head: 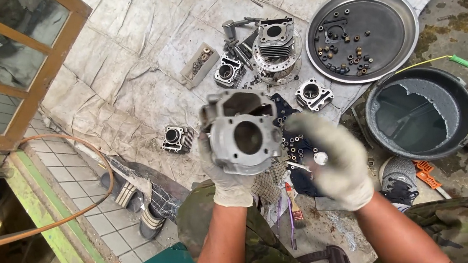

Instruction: The person is cleaning a motorcycle piston and fitting it into a cylinder block for inspection during an engine repair.

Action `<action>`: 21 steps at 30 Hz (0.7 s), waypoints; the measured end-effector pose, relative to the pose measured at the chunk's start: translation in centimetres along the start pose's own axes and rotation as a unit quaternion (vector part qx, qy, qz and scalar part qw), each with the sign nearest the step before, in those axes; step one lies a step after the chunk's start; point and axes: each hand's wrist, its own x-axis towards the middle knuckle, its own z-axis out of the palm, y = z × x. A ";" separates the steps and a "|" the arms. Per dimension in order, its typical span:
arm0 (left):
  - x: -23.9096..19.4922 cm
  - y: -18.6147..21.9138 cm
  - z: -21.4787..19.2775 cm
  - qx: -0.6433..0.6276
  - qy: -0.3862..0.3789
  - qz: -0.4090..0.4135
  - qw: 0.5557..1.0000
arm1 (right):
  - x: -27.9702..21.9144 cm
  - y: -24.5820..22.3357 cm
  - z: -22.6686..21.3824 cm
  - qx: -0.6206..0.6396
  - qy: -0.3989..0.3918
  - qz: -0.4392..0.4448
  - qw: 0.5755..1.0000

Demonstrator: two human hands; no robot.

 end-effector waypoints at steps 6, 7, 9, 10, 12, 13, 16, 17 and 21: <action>1.3 2.2 -3.3 -0.007 -0.019 0.026 0.999 | -0.8 6.8 -3.6 -0.077 0.237 0.237 0.939; 1.1 2.1 -3.1 -0.006 -0.018 0.027 0.999 | -0.6 6.6 -2.9 -0.075 0.236 0.238 0.939; 0.7 1.8 -2.8 0.029 -0.049 0.055 0.997 | -0.4 6.1 -1.6 -0.151 0.225 0.243 0.931; 0.6 1.8 -2.9 0.029 -0.045 0.054 0.997 | -0.1 5.7 -1.0 -0.152 0.225 0.246 0.930; 0.5 1.6 -3.3 0.035 -0.057 0.038 0.997 | 0.6 5.1 -0.1 -0.247 0.158 0.205 0.934; 0.8 1.7 -3.0 0.035 -0.053 0.035 0.997 | 0.0 6.5 -0.9 -0.249 0.157 0.209 0.933; 0.2 1.7 -3.3 0.032 -0.021 0.014 0.999 | -4.1 11.9 -3.8 -0.345 0.072 0.288 0.891; -0.2 1.8 -3.5 0.030 -0.006 0.004 1.000 | -6.0 14.9 -5.1 -0.374 0.063 0.379 0.844; 0.2 2.0 -3.0 0.023 0.021 -0.022 0.999 | -10.5 17.6 -6.5 -0.418 -0.071 0.515 0.745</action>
